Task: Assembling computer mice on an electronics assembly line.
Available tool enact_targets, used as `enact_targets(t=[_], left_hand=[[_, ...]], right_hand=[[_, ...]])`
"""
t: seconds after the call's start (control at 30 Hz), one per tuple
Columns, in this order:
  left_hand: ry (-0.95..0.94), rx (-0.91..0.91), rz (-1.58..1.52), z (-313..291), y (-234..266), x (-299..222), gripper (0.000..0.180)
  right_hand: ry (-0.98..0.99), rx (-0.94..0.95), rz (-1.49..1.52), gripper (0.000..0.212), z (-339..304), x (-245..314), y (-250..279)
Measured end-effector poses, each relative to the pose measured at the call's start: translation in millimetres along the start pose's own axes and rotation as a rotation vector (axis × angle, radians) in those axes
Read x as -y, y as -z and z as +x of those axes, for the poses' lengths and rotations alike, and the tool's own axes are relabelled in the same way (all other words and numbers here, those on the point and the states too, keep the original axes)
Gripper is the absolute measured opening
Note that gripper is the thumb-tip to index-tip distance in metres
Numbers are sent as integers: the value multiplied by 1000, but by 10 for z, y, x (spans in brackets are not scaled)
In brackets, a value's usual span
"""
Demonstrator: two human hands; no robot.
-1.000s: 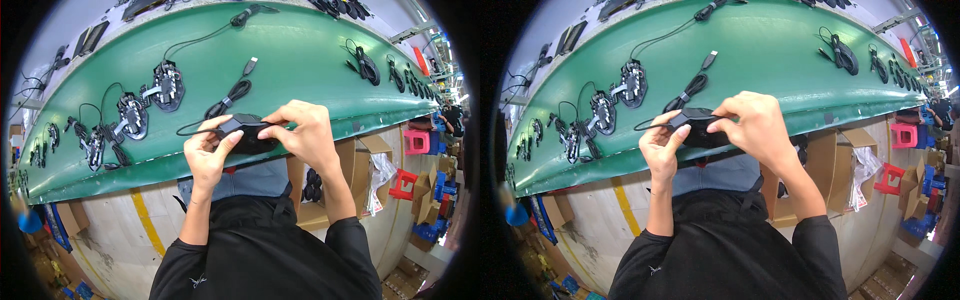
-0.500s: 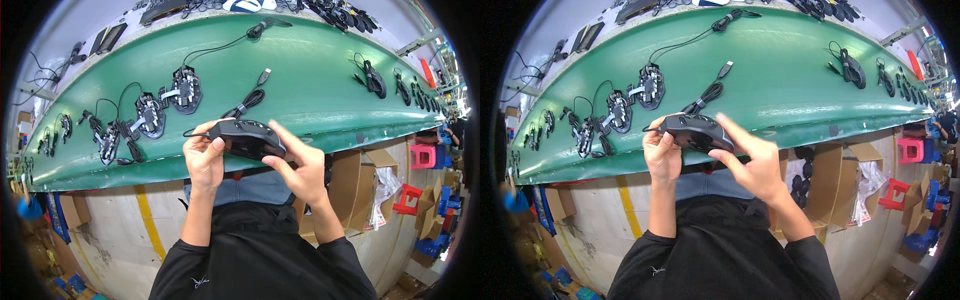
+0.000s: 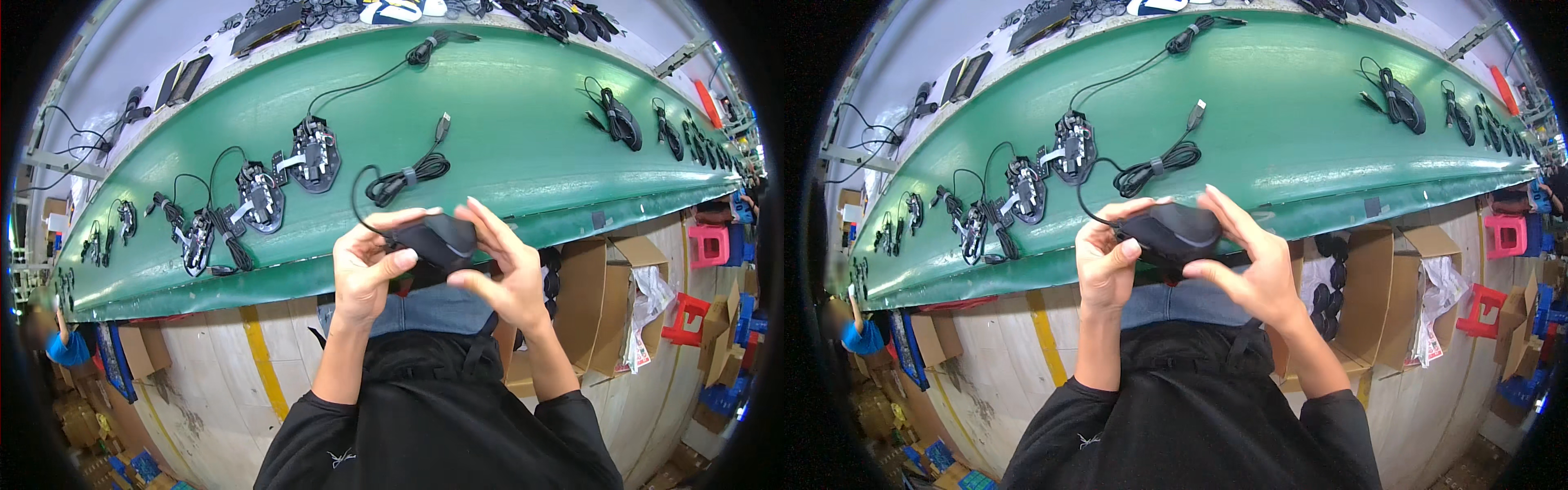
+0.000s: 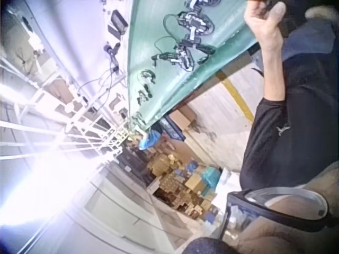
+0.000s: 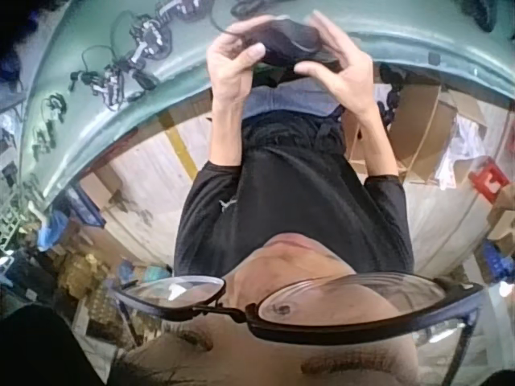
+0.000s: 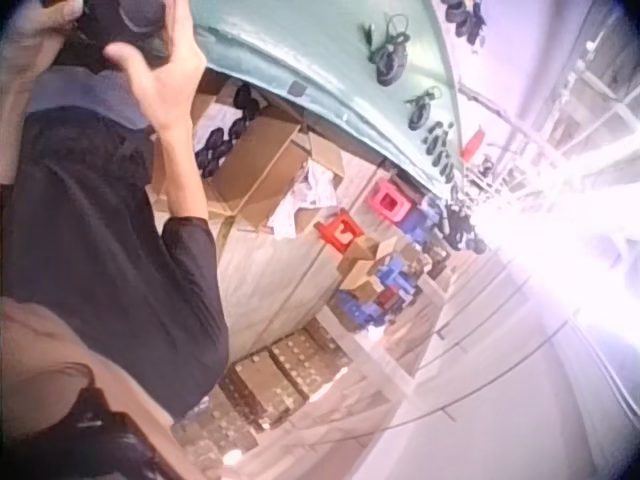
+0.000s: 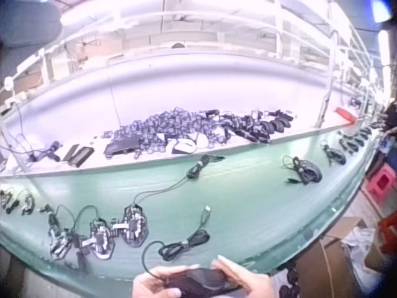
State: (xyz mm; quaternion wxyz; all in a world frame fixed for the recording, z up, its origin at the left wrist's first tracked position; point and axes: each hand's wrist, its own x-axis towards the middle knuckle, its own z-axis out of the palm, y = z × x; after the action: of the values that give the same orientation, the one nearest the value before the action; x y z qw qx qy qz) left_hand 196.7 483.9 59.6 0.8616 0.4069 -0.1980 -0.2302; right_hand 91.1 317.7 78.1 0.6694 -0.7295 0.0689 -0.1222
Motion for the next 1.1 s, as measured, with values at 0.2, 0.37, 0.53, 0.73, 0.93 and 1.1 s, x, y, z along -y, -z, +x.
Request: enact_targets(t=[0.2,0.37,0.53,0.73,0.93,1.1], left_hand=[[-66,-27,79,-77,-38,-12,39],[121,-63,-264,9,-70,82,40],[287,-199,20,136,-186,240,45],[68,-159,366,0,64,50,32],[-525,-277,1658,111,737,-551,32],[-298,-222,2068,47,1244,-813,48]], right_hand=[[94,42,28,74,14,-160,16],[-84,-47,474,54,-82,-99,-92],[-274,-73,266,52,281,69,386],[-74,-253,192,34,1261,741,1499],[-195,-804,249,32,1506,-336,2186],[126,-861,-1366,43,1255,-132,1319]])
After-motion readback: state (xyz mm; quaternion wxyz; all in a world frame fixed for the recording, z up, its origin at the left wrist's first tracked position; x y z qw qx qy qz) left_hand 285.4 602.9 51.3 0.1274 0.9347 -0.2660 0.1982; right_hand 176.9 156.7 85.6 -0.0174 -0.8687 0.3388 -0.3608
